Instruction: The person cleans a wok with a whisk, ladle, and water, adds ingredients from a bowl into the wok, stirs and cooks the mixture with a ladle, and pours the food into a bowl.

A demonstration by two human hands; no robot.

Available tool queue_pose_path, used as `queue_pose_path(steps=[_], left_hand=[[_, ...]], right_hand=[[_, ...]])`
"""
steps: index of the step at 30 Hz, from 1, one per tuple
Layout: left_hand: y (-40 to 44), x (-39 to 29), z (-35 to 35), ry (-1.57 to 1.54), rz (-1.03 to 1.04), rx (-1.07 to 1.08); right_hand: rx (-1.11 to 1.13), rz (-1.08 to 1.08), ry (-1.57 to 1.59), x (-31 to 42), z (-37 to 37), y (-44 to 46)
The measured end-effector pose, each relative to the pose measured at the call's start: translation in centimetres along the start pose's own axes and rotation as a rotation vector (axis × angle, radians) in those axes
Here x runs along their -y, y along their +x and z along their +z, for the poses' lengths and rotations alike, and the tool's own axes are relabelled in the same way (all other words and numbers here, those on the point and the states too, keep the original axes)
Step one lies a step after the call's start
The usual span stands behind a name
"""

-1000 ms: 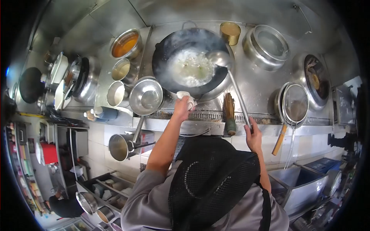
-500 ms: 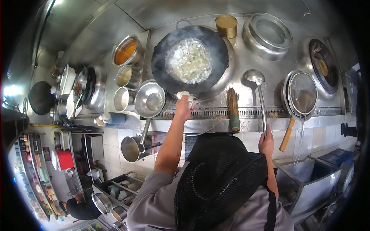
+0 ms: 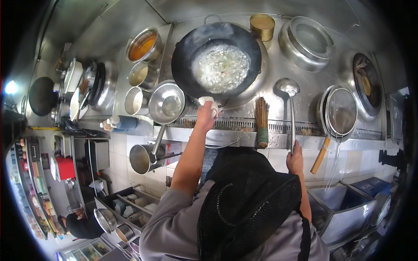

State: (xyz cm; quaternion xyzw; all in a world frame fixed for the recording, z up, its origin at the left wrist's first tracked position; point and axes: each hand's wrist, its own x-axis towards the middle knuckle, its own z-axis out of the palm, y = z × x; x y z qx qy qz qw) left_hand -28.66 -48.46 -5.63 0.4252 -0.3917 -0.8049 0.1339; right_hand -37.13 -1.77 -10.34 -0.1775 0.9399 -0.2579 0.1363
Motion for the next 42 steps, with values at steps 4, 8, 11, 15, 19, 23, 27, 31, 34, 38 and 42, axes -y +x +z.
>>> queue_pose_path(steps=[4,8,11,15,19,23,27,31,34,38,42], left_hand=[[0.0,0.0,0.4,-0.005,0.058,-0.048],[0.5,0.0,-0.2,0.027,0.023,-0.001],[0.9,0.1,-0.7,0.019,0.002,0.066],[1.4,0.0,-1.4,-0.040,-0.019,0.101],[2.1,0.2,-2.6,-0.096,-0.026,0.224],[2.1,0.3,-2.9,-0.169,0.000,0.276],[1.7,0.1,-3.1,-0.229,-0.022,0.234],[2.0,0.4,-3.4,-0.256,-0.001,0.284],[1.5,-0.1,-3.2,-0.230,0.018,0.280],[1.3,-0.3,-3.0,-0.196,-0.002,0.266],[2.4,0.6,-3.5,-0.165,0.013,0.284]], right_hand=[[-0.024,-0.008,0.067,-0.2,0.4,0.1],[-0.099,-0.027,0.105,0.7,-0.5,0.1],[-0.095,0.051,0.136,4.5,-3.8,-0.3],[-0.169,0.009,0.055,8.2,-8.3,-2.3],[-0.070,-0.023,0.009,14.8,-16.2,-3.8],[-0.012,-0.119,-0.273,20.8,-19.9,-3.0],[0.066,-0.193,-0.436,23.2,-17.4,0.7],[0.079,-0.347,-0.375,21.8,-10.9,6.0],[0.059,-0.320,-0.390,22.9,-6.6,8.4],[0.029,-0.422,-0.189,22.5,-2.1,12.8],[0.109,-0.319,0.072,26.5,-1.6,15.3]])
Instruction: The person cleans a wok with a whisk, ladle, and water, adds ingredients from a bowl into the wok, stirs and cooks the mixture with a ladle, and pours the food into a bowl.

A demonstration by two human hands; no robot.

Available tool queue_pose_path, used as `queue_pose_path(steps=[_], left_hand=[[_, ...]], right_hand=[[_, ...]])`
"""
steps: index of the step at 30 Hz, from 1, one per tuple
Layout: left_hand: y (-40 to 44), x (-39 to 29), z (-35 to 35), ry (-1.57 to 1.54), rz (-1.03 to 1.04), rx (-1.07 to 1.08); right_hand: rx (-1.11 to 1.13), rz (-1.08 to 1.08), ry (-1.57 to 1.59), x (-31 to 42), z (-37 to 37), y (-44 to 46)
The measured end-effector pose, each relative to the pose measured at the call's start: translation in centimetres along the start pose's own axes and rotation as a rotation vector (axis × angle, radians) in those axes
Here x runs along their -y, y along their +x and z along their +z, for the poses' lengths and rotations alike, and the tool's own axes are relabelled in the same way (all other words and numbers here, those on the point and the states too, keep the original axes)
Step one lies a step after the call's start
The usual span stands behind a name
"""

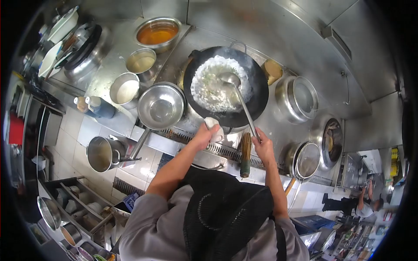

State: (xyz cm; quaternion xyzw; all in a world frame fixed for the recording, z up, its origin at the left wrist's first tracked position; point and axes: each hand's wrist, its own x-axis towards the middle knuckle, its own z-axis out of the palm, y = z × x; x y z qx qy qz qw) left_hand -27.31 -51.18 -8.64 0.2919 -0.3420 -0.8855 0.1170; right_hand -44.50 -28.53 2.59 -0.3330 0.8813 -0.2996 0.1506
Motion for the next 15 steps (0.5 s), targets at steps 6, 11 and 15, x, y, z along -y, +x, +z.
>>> queue_pose_path(steps=[6,11,15], left_hand=[[0.3,0.6,-0.6,0.068,0.048,0.048],[-0.1,0.1,-0.1,0.054,0.032,0.030],[0.0,0.1,0.0,0.038,0.012,0.044]], right_hand=[[-0.049,0.070,0.093,4.0,0.5,5.4],[0.005,-0.071,0.095,1.4,2.4,6.8],[0.145,-0.050,0.128,-1.1,1.7,3.3]])
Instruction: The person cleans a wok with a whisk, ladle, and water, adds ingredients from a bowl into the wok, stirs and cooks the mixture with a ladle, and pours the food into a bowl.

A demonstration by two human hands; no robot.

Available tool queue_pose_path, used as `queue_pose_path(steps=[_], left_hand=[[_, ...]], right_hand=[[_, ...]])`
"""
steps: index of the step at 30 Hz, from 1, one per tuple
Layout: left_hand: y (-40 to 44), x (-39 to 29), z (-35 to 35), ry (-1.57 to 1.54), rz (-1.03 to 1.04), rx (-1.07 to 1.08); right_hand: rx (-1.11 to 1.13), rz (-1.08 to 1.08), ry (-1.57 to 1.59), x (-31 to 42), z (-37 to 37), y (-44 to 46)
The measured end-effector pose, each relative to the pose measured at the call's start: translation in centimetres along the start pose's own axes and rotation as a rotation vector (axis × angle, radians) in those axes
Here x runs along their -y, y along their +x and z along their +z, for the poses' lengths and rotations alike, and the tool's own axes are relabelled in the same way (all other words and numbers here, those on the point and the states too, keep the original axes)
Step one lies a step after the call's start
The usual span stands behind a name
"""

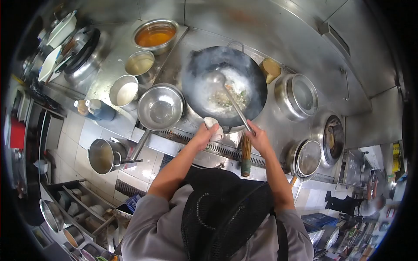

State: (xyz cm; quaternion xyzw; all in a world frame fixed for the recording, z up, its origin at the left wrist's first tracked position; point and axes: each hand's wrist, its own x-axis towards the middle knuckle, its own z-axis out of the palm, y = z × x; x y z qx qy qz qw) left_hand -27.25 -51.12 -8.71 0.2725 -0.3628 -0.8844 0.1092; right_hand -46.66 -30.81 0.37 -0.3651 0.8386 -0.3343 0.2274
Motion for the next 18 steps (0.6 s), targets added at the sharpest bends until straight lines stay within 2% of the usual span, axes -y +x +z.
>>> queue_pose_path(steps=[2,3,5,6,8,11,15,18], left_hand=[[0.0,0.1,0.0,-0.006,-0.001,-0.007],[0.0,0.2,0.1,-0.015,0.004,-0.016],[-0.3,0.3,0.5,-0.018,0.009,-0.026],[-0.4,0.3,0.7,-0.031,0.013,-0.059],[-0.5,0.4,0.9,-0.038,0.002,-0.117],[-0.4,0.5,0.7,-0.028,0.022,-0.088],[-0.9,-0.4,1.0,-0.013,-0.002,-0.083],[-1.0,-0.6,1.1,-0.010,-0.011,-0.075]], right_hand=[[0.003,-0.245,-0.061,-1.5,-0.3,-2.0],[-0.002,-0.236,-0.059,-2.1,-0.6,-3.1],[0.036,-0.184,-0.328,-2.9,-1.7,-5.2],[0.032,-0.173,-0.324,-2.7,-2.2,-6.4],[-0.037,-0.137,-0.478,-2.2,-3.4,-8.5],[-0.071,-0.073,-0.614,-2.8,-5.1,-10.6],[-0.133,-0.104,-0.628,-0.2,-9.4,-13.0],[-0.139,-0.046,-0.661,3.9,-13.8,-15.2]])
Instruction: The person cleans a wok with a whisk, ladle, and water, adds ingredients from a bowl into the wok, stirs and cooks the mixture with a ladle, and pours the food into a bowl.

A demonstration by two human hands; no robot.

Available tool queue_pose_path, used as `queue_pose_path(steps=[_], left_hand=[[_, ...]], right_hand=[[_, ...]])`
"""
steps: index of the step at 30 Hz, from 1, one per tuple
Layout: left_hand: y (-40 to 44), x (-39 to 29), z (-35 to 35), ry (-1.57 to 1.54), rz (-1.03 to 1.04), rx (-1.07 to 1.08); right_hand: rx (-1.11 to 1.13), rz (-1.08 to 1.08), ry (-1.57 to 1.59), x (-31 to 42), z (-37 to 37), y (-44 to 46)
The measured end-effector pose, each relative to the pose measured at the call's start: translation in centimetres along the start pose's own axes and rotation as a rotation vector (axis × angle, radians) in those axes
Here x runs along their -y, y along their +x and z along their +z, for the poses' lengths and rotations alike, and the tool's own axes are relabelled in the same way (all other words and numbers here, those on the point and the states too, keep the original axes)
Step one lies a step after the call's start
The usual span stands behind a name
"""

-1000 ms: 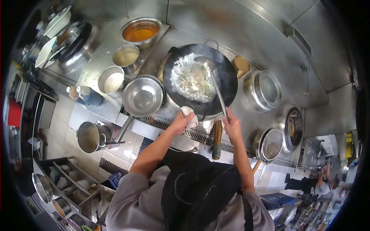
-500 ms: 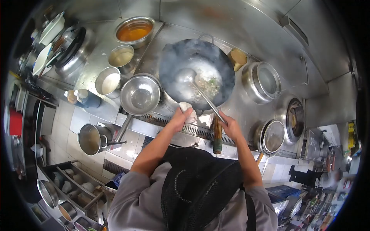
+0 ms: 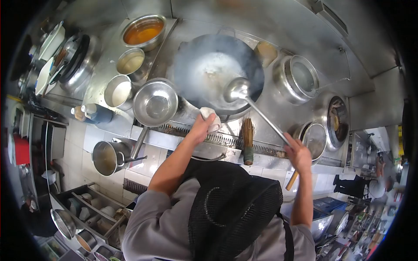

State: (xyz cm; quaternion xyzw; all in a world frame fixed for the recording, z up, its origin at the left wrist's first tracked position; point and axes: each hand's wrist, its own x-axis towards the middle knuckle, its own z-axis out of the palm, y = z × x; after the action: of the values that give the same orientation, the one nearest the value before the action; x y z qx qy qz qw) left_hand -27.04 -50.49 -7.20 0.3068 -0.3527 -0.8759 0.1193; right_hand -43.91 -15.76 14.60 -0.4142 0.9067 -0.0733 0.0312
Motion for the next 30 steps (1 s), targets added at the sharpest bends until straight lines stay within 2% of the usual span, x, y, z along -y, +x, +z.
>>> queue_pose_path(steps=[3,6,7,9,10,12,16,19,21,25,30], left_hand=[[0.4,0.5,-0.4,-0.019,0.009,-0.007],[0.4,0.4,-0.5,-0.023,0.001,-0.006],[0.4,0.4,-0.5,-0.019,-0.002,-0.006],[0.9,1.0,-0.5,-0.033,0.032,-0.014],[1.0,1.2,-0.5,-0.038,0.053,-0.024],[0.7,1.2,-0.2,-0.037,0.063,-0.044],[0.7,0.9,-0.1,-0.020,0.060,-0.059],[0.5,0.9,0.2,-0.001,0.041,-0.060],[0.7,1.2,0.1,-0.003,0.065,-0.075],[0.6,1.4,-0.2,0.010,0.053,-0.097],[0.5,1.3,-0.2,0.014,0.059,-0.058]], right_hand=[[0.062,0.045,-0.009,0.8,-6.2,-1.1],[0.137,0.091,0.008,0.2,-6.6,-1.5],[0.171,0.118,0.042,-0.2,-6.2,-1.6],[0.087,0.015,-0.015,-3.1,0.5,-1.0],[0.156,0.078,0.085,-1.4,1.0,0.0],[0.088,-0.025,0.156,-2.6,6.2,1.0],[0.026,-0.019,0.210,0.6,11.2,4.1],[0.012,-0.012,0.394,2.2,13.7,6.9],[0.056,0.004,0.579,3.4,14.4,8.4],[0.110,0.065,0.644,5.1,12.2,8.2],[-0.031,0.117,0.685,3.7,9.5,3.9]])
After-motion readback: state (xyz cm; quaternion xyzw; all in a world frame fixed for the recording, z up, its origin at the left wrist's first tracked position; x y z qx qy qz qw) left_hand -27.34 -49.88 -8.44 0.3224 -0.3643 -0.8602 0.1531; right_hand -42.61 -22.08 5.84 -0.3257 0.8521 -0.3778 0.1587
